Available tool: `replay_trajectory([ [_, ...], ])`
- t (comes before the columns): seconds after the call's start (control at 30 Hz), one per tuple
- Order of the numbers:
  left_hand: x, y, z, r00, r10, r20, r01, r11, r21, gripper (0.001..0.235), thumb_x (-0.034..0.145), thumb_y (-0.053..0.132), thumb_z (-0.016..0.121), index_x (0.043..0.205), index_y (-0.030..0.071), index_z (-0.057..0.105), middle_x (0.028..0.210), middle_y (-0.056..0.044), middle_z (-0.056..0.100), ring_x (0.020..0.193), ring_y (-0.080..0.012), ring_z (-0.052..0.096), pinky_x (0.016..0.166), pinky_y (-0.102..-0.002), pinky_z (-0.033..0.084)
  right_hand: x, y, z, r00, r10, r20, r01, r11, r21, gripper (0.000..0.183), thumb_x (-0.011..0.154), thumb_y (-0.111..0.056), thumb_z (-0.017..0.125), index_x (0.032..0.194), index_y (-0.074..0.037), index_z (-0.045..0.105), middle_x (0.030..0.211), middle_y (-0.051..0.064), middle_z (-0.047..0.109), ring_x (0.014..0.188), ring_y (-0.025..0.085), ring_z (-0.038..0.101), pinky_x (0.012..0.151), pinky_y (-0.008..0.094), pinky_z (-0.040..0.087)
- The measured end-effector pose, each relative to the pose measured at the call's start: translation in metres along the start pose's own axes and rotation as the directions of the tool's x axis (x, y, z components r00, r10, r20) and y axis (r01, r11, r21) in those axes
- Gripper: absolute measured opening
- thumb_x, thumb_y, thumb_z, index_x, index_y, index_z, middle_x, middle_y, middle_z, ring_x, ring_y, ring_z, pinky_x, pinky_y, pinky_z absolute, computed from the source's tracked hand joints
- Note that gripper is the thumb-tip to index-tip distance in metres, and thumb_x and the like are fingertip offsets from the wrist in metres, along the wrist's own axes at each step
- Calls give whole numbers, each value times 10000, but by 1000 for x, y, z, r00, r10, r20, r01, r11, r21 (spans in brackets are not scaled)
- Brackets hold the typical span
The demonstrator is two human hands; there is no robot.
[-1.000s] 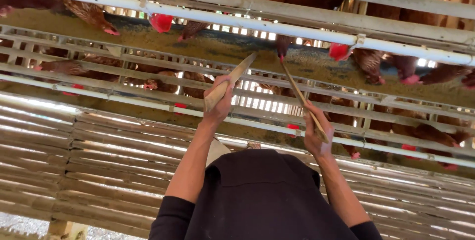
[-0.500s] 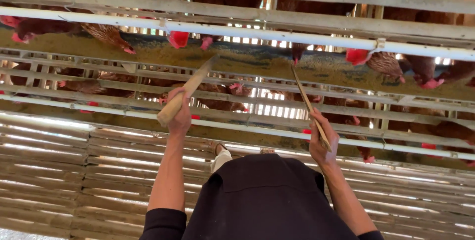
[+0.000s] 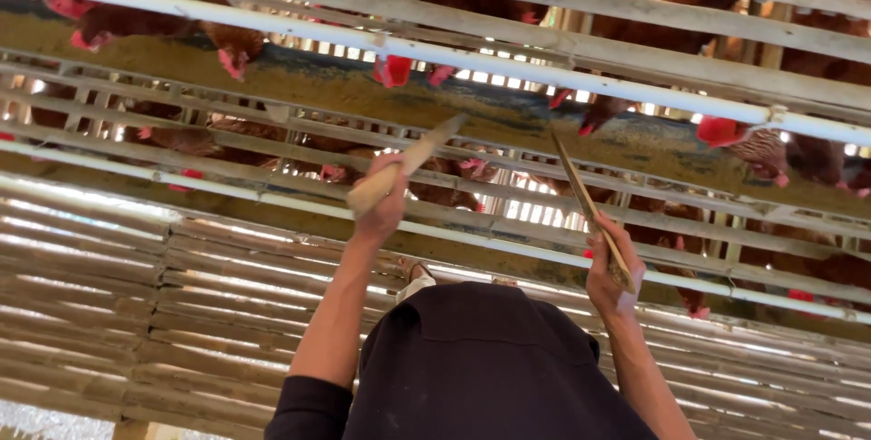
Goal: Spreading and leveling chicken feed in a long trough using manual wooden scrapers in a poultry house.
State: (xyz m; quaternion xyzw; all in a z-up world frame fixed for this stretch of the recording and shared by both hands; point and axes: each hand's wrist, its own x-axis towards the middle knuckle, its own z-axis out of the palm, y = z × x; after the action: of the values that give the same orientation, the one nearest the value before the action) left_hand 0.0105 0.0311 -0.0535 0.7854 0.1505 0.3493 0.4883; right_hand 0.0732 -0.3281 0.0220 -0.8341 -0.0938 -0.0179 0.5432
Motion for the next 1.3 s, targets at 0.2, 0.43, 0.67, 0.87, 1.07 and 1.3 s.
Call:
replay_trajectory([
  [0.2,74,-15,-53,985,-43,169,21,991,133,140,926,77,686,1021,179,695,917,-41,733,933,-211,748,911,-348,557,4,-7,26,999,-10,-40,11,999,30,250,1108,56,530,1283,-9,697,1344,327,651,1128,440,667,817,464,626],
  [0.43,133,-42,-157,979,8,203,-49,980,195,170,888,8,671,1019,114,693,911,-113,699,885,-288,726,894,-402,535,-14,0,47,995,5,-100,-2,1000,31,232,1135,43,520,1296,-3,681,1355,341,640,1137,449,661,825,459,627],
  [0.67,121,-23,-149,994,59,89,-80,964,254,106,970,56,674,1038,125,718,898,-118,742,834,-332,740,795,-402,585,-28,-4,68,992,3,-126,3,999,49,259,1143,36,502,1340,-20,661,1389,342,619,1165,437,656,828,427,640],
  [0.87,89,-55,-115,988,116,101,-118,993,12,100,967,66,698,1056,105,717,1007,-36,743,913,-225,751,848,-335,592,-23,-17,85,998,-11,-61,14,999,44,256,1160,8,491,1360,-34,646,1408,329,606,1218,478,617,839,469,643],
  [1.07,98,-90,-197,981,159,112,-189,919,347,34,1025,131,674,1052,111,678,902,-65,760,763,-314,740,712,-391,588,-26,-16,87,998,-22,-59,24,999,43,253,1156,14,490,1356,-18,641,1409,345,598,1228,502,600,836,481,642],
  [1.3,108,-83,-208,990,134,33,-138,971,197,110,999,84,672,1105,107,684,890,-94,750,813,-330,758,783,-430,589,-29,-14,98,999,-26,-38,28,999,40,251,1153,15,495,1358,-13,636,1421,334,599,1260,443,604,853,456,640],
])
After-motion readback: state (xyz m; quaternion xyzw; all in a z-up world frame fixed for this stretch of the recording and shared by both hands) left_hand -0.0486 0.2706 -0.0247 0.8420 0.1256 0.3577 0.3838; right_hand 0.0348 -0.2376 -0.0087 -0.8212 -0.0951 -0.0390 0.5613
